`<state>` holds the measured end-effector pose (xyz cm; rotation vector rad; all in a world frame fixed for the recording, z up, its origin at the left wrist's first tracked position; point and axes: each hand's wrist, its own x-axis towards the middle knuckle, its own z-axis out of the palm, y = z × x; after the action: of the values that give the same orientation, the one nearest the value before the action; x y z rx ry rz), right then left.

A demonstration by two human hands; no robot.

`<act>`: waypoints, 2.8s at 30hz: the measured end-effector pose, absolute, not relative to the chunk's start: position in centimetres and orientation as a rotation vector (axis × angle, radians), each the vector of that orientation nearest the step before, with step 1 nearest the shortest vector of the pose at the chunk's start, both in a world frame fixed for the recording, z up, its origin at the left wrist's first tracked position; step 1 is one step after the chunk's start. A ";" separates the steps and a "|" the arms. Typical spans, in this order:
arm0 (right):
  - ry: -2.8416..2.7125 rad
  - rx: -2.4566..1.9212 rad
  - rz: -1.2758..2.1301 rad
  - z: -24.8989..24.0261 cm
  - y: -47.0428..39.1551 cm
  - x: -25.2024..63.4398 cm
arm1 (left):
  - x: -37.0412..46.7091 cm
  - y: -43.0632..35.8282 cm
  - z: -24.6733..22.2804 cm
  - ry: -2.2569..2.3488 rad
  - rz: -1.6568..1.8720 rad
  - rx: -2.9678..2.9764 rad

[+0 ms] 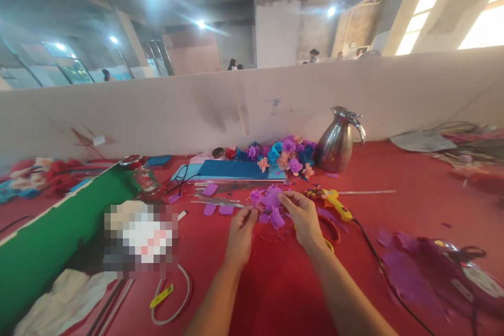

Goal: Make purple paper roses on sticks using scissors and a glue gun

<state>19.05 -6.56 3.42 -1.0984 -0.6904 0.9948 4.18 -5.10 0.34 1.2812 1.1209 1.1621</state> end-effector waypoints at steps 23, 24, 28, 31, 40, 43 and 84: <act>-0.697 -1.036 1.001 3.6 -6.9 17.4 | 5.1 -5.1 0.2 0.915 1.272 1.140; -0.700 -1.039 0.998 3.6 -6.9 17.3 | 5.1 -5.1 0.3 0.933 1.269 1.151; -0.726 -1.019 0.980 3.7 -7.0 16.9 | 5.1 -5.3 0.9 0.999 1.275 1.237; -0.750 -1.022 0.961 3.5 -7.0 16.7 | 5.2 -5.4 1.3 0.998 1.281 1.258; -0.801 -1.042 0.925 3.3 -7.0 16.4 | 5.0 -5.1 0.4 0.979 1.276 1.311; -0.803 -1.043 0.921 3.4 -7.1 16.3 | 5.1 -5.0 0.3 0.976 1.280 1.327; -0.802 -0.955 1.140 3.9 -7.7 16.8 | 4.9 -5.8 1.5 1.062 1.300 1.516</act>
<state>16.79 -7.65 3.94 -0.9547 -0.8015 1.1403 4.88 -5.82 1.49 1.5159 1.0624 1.3001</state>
